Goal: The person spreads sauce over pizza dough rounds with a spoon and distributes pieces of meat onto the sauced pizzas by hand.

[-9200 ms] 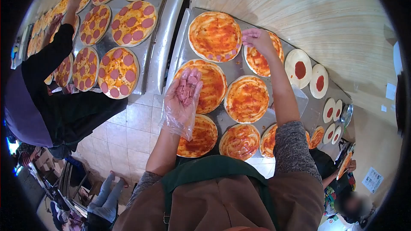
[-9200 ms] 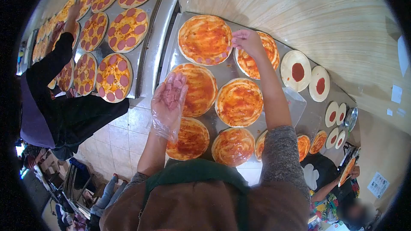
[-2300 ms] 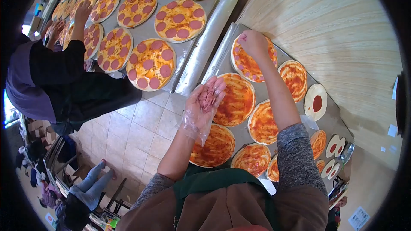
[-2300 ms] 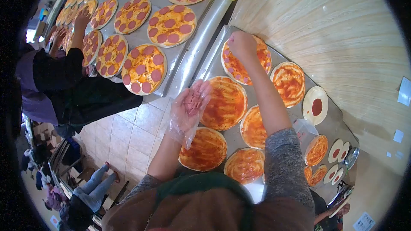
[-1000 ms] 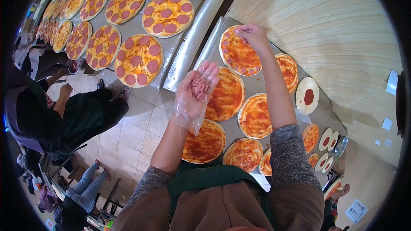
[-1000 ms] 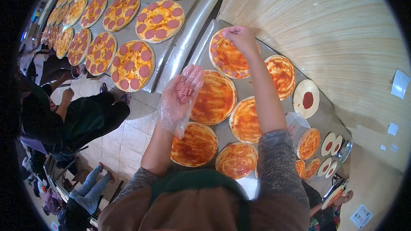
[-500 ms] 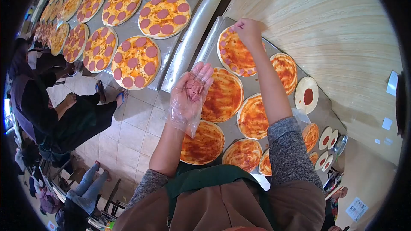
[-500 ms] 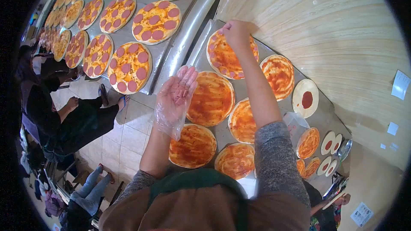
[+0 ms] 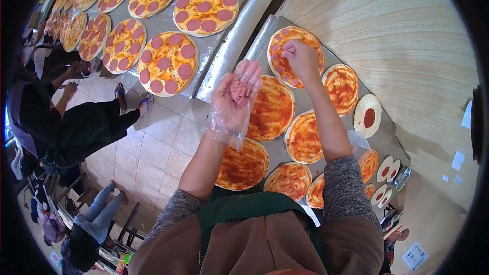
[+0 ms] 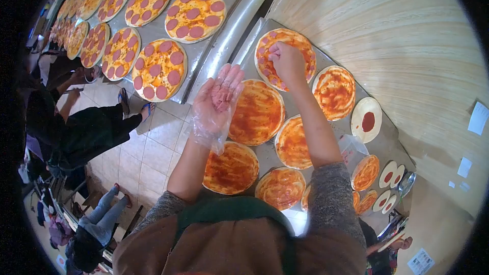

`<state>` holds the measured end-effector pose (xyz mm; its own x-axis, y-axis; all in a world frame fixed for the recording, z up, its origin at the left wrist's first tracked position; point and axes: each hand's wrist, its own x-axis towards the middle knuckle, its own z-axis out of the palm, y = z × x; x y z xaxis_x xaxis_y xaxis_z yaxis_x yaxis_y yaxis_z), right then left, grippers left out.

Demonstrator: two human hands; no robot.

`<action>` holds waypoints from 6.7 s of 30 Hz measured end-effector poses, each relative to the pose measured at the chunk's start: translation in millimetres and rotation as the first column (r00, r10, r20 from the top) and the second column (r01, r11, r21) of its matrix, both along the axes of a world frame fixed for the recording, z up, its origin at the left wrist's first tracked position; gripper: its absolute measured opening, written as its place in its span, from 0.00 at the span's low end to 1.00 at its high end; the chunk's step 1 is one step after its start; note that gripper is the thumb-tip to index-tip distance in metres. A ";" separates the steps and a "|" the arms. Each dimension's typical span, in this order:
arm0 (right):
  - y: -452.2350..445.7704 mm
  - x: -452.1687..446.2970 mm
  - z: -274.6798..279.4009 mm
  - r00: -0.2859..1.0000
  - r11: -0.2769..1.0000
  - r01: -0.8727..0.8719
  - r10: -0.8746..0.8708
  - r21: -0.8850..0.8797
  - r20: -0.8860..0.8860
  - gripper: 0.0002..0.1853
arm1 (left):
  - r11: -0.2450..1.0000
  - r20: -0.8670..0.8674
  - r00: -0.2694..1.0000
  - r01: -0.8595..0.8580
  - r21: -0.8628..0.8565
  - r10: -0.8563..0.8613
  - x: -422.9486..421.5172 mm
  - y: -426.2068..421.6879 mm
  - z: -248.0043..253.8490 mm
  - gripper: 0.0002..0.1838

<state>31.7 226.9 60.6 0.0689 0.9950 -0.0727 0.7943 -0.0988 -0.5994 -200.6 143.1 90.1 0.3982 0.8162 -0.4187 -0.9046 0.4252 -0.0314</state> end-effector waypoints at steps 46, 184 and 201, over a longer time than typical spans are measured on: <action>87.4 44.6 -13.4 0.999 0.999 0.041 -0.041 -0.005 0.033 0.06 | 0.995 -0.066 0.995 0.065 -0.075 -0.070 -15.1 -10.6 -0.8 0.24; -118.4 -57.2 76.0 0.971 0.974 -0.146 0.175 0.176 -0.160 0.17 | 0.999 0.087 0.996 -0.003 0.053 -0.002 42.5 -18.5 2.7 0.30; -69.3 23.4 6.9 0.853 0.977 0.200 -0.210 -0.073 -0.478 0.10 | 0.996 -0.048 0.998 0.025 -0.084 -0.029 39.6 -30.1 -4.5 0.29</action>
